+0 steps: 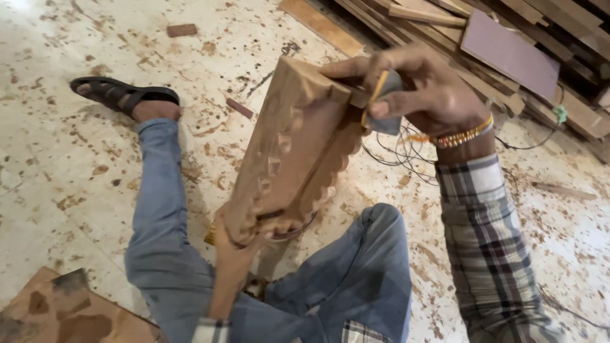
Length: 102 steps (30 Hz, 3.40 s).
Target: The person sands the interior and edges of a carved wooden box by hand using a piece of sandpaper.
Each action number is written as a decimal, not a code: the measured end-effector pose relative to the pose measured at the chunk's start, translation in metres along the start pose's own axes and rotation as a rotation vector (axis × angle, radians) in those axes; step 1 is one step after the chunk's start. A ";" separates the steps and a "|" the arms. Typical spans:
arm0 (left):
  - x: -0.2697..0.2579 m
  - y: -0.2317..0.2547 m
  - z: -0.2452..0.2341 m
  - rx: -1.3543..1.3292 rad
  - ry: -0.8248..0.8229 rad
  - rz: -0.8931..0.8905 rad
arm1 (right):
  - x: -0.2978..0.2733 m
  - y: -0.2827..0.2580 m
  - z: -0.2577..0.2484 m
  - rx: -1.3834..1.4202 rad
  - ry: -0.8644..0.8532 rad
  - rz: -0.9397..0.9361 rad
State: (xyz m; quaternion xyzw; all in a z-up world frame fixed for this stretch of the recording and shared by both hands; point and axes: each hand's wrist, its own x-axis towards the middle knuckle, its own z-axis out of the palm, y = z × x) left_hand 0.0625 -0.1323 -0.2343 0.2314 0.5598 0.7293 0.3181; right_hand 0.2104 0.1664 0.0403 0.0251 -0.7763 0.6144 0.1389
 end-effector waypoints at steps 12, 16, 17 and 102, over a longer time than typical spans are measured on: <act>0.030 -0.053 0.016 0.580 0.166 0.443 | 0.055 -0.046 0.074 -0.359 -0.302 -0.062; 0.034 -0.070 0.010 0.631 0.204 0.341 | 0.045 -0.029 0.088 -0.460 -0.357 -0.144; 0.035 -0.073 0.008 0.685 0.201 0.378 | 0.042 -0.024 0.090 -0.451 -0.360 -0.138; 0.124 0.231 0.110 1.414 -0.403 0.565 | -0.109 0.264 0.252 -1.066 0.062 -0.032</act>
